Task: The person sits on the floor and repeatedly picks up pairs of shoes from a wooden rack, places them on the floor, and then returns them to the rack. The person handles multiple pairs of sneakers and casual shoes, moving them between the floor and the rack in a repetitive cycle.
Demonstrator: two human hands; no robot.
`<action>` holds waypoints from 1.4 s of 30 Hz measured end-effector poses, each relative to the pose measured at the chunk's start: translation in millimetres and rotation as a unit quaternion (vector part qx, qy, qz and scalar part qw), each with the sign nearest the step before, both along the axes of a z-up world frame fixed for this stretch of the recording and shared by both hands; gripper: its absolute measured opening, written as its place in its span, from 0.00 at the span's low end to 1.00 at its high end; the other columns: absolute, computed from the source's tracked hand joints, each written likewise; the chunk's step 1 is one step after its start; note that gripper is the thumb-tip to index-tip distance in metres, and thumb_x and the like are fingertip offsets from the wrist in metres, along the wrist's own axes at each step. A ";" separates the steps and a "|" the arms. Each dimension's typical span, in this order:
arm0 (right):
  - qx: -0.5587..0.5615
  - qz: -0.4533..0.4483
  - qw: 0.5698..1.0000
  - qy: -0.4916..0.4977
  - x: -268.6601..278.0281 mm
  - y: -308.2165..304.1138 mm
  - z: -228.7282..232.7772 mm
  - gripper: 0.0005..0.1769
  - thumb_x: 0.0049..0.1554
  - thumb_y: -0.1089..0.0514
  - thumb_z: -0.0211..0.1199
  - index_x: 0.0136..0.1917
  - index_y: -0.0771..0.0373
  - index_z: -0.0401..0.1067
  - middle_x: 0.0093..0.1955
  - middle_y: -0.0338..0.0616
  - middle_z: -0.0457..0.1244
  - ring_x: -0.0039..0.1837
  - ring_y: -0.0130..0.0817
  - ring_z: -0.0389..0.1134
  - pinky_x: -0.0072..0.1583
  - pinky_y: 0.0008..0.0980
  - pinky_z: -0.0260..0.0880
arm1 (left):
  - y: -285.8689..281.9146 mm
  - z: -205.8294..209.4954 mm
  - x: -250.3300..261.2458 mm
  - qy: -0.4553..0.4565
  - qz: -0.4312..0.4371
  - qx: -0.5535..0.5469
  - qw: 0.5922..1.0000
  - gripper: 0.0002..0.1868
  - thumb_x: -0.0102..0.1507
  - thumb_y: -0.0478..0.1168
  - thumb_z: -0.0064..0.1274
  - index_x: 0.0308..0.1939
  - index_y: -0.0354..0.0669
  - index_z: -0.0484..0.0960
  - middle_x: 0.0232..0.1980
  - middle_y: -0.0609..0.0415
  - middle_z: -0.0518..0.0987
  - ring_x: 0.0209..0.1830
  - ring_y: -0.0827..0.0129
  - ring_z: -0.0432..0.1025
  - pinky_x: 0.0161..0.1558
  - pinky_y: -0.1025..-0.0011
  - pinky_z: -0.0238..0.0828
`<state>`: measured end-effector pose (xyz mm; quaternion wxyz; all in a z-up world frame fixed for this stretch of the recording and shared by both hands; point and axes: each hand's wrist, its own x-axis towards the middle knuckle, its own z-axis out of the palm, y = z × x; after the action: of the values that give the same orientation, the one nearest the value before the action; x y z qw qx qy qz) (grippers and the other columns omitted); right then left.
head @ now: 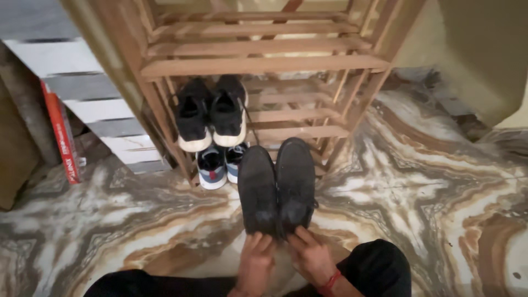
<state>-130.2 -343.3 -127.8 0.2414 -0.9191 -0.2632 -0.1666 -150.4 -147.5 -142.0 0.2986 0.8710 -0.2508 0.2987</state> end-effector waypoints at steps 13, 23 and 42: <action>0.005 0.049 0.999 0.010 -1.7 -5.9 14.4 0.15 0.47 0.63 0.65 0.49 0.53 0.76 0.53 0.42 0.65 0.49 0.47 0.72 0.46 0.40 0.75 | 5.6 45.3 0.6 0.037 -0.051 0.015 0.998 0.16 0.41 0.34 0.60 0.33 0.38 0.79 0.39 0.48 0.72 0.45 0.52 0.67 0.44 0.58 0.63; 0.038 -0.006 0.999 0.009 22.3 -10.5 112.4 0.14 0.44 0.66 0.64 0.47 0.62 0.76 0.47 0.48 0.66 0.45 0.51 0.70 0.44 0.44 0.71 | -8.8 125.2 32.3 0.127 -0.070 0.060 0.988 0.18 0.40 0.34 0.64 0.34 0.37 0.80 0.42 0.48 0.74 0.49 0.51 0.66 0.48 0.55 0.62; 0.028 0.035 0.999 0.016 256.9 -43.5 144.9 0.30 0.44 0.50 0.75 0.56 0.68 0.76 0.54 0.60 0.69 0.53 0.54 0.73 0.53 0.43 0.73 | -29.5 126.6 270.1 0.016 0.051 0.035 0.998 0.08 0.43 0.35 0.65 0.25 0.41 0.83 0.39 0.45 0.80 0.50 0.48 0.72 0.53 0.55 0.67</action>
<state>126.6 -386.9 17.1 0.2771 -0.9048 -0.2865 -0.1503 119.7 -177.0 -15.4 0.2558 0.8975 -0.2115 0.2905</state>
